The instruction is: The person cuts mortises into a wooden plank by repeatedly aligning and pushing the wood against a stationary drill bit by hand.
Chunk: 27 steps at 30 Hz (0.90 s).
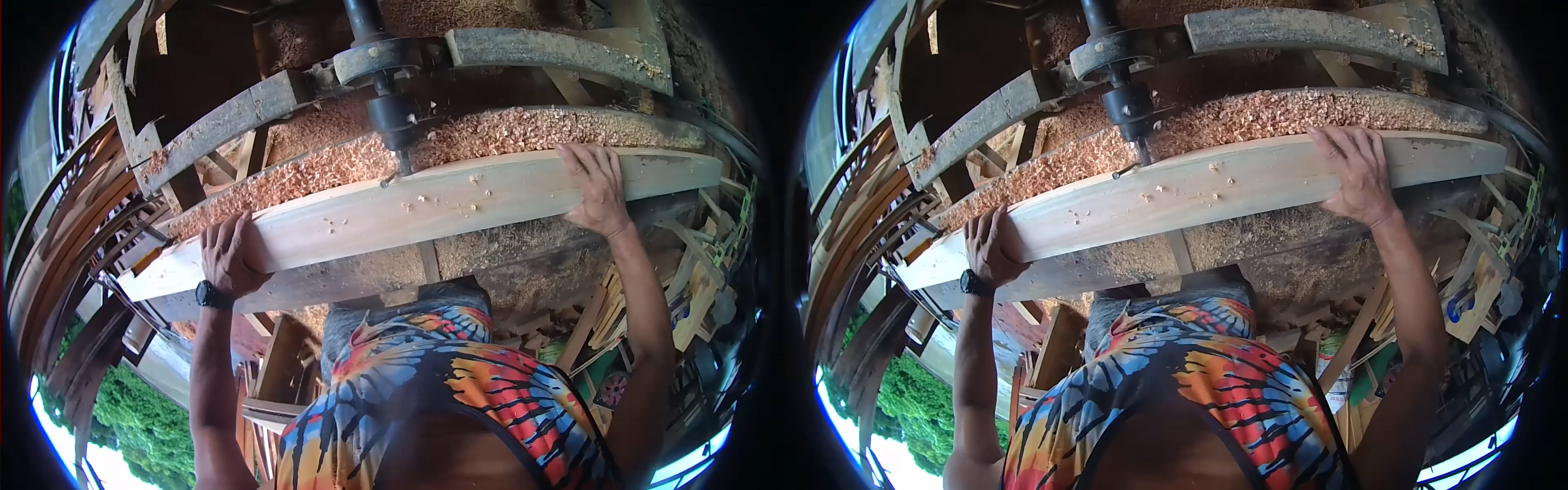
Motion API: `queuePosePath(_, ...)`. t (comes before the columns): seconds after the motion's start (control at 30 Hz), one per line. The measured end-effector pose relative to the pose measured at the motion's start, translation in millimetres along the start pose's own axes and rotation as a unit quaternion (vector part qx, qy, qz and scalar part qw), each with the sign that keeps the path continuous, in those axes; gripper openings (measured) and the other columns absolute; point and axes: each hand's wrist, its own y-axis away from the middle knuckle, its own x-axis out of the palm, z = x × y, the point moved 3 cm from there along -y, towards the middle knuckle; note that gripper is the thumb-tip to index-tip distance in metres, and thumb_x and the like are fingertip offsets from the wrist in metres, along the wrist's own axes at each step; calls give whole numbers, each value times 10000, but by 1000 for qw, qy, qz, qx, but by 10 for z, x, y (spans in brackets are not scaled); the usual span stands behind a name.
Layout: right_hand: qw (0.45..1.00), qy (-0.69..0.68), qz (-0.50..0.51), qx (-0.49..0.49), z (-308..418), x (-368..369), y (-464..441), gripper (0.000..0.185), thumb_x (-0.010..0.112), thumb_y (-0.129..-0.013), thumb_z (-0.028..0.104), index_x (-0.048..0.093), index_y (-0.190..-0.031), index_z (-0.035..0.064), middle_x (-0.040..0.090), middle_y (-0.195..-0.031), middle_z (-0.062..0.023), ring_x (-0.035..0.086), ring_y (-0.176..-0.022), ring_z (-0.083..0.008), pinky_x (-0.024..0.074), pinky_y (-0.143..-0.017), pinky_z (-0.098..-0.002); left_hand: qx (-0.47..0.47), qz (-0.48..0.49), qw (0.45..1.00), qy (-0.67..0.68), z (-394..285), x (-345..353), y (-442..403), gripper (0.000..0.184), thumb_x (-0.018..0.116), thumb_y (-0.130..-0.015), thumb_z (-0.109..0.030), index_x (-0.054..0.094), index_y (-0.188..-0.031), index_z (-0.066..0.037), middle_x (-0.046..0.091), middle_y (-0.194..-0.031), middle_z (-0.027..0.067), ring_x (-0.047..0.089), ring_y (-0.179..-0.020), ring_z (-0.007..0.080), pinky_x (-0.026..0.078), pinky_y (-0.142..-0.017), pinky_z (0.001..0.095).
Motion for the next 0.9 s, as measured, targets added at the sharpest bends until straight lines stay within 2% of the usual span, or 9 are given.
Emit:
queuePosePath(0.3, 999, -17, -16, 37, 125, 71, 236, 1266, 1017, -535, 447, 503, -1661, 184, 589, -1488, -102, 557, -1346, -359, 375, -1242, -577, -61, 1, 998, 3, -343, 4, 190, 1283, 1069, -443, -285, 536, -1601, -142, 655, -1431, 128, 604, -1268, 398, 461, -1109, 562)
queuePosePath(0.37, 997, -18, 33, 61, 208, 121, 512, 1200, 985, -566, 343, 503, -1647, 142, 557, -1555, -117, 518, -1415, -379, 346, -1273, -570, -77, 19, 997, 25, -438, 165, 478, 1274, 1064, -451, -299, 542, -1604, -151, 650, -1436, 130, 605, -1261, 402, 466, -1109, 568)
queuePosePath(0.5, 997, -17, 26, 63, 450, 289, 849, 1134, 880, -569, 188, 481, -1620, 37, 451, -1680, -187, 412, -1536, -443, 298, -1309, -581, -57, 15, 997, 41, -544, 283, 1029, 1041, 946, -617, -350, 593, -1576, -152, 657, -1460, 120, 611, -1293, 392, 473, -1099, 562)
queuePosePath(0.53, 995, 17, 55, 83, 482, 284, 928, 1151, 877, -585, 208, 441, -1633, 17, 373, -1731, -233, 334, -1600, -471, 257, -1322, -611, -48, 0, 998, 40, -501, 334, 1158, 1189, 994, -538, -336, 536, -1618, -138, 645, -1495, 133, 597, -1321, 406, 455, -1128, 573)
queuePosePath(0.6, 996, 31, -7, 84, 340, 353, 1155, 1126, 896, -675, 316, 410, -1647, 22, 319, -1770, -247, 272, -1641, -488, 194, -1333, -670, -78, 13, 996, 32, -382, 254, 1339, 1074, 950, -638, -383, 548, -1602, -135, 647, -1488, 126, 604, -1340, 369, 464, -1133, 535)
queuePosePath(0.7, 988, 65, -5, 143, 44, 413, 1465, 1228, 903, -719, 381, 307, -1742, 57, 274, -1804, -237, 238, -1664, -484, 208, -1343, -642, -93, 28, 995, 0, -120, 110, 1541, 1030, 945, -681, -375, 546, -1608, -171, 638, -1491, 135, 601, -1362, 375, 473, -1158, 543)
queuePosePath(0.83, 988, 75, 3, 131, 78, 397, 1494, 1236, 913, -755, 365, 265, -1769, 85, 251, -1818, -232, 211, -1678, -476, 206, -1351, -623, -105, 30, 994, -11, 279, -9, 1774, 1098, 970, -637, -364, 521, -1623, -184, 602, -1536, 143, 561, -1422, 389, 446, -1216, 551)
queuePosePath(0.87, 985, 58, 24, 161, 50, 412, 1525, 1215, 913, -773, 359, 269, -1767, 85, 251, -1818, -231, 211, -1678, -479, 206, -1351, -624, -127, 40, 991, -22, 413, -45, 1883, 1096, 973, -633, -361, 528, -1614, -163, 600, -1540, 153, 553, -1431, 397, 428, -1231, 547)
queuePosePath(0.9, 991, 34, -6, 127, 159, 311, 1421, 1195, 922, -779, 316, 282, -1762, 86, 257, -1812, -241, 219, -1673, -488, 213, -1348, -622, -144, 38, 989, -27, 516, -112, 1924, 1105, 980, -626, -346, 526, -1611, -132, 595, -1541, 170, 544, -1426, 409, 409, -1246, 546)
